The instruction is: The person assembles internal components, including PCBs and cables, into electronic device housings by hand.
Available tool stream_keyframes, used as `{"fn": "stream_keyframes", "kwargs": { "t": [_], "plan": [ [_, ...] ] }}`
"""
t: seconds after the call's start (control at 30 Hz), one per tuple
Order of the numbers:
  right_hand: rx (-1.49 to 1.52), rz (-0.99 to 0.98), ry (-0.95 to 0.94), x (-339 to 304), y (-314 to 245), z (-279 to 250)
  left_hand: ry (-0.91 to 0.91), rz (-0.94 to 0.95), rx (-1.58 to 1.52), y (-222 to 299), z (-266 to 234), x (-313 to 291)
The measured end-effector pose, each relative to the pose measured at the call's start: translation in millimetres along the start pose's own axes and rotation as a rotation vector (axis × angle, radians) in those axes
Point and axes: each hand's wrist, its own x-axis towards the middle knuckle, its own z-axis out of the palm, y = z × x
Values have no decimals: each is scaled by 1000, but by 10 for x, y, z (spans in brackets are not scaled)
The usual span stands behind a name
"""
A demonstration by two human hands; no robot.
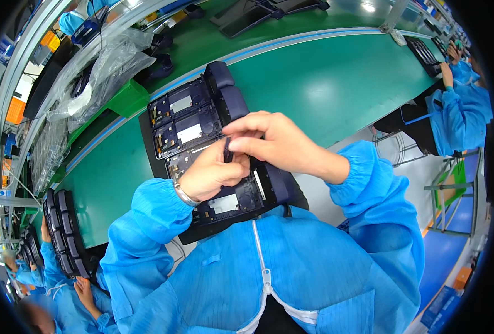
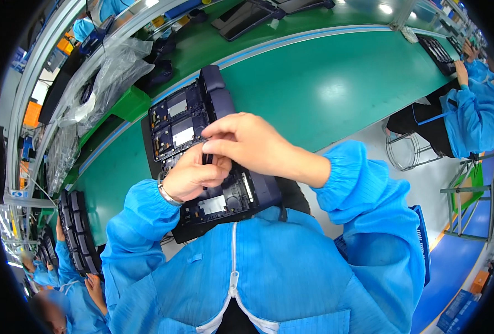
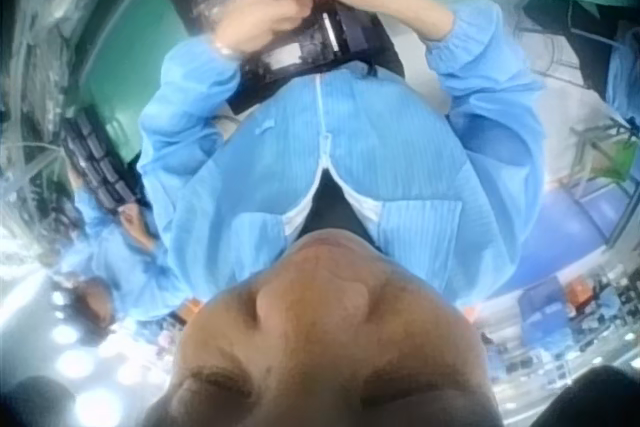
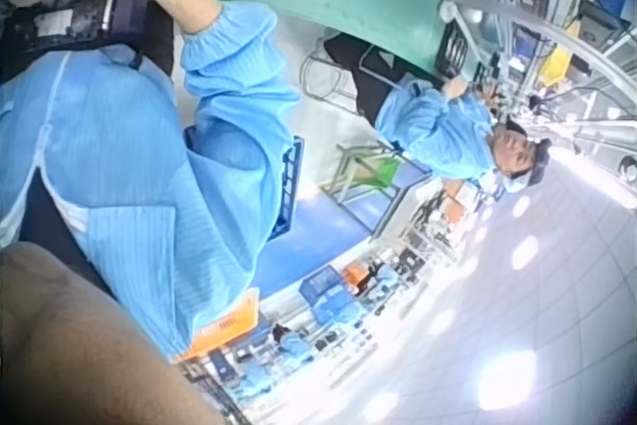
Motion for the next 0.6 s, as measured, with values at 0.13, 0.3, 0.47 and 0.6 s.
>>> {"fn": "stream_keyframes", "kwargs": {
  "t": [0.13, 0.3, 0.47, 0.6],
  "plan": [
    [171, 106, -15, -3, -7, -29, -104, -12, 48, 9, 68, 49],
    [356, 133, 174, -14, 156, -220, 7, -96, -61, 14, 35, -23],
    [445, 136, 256, -74, 211, -271, 223, -48, -321, -13, -25, -133],
    [303, -74, 244, -180, 173, -206, 188, -67, -258, -75, 20, -94]
  ]
}}
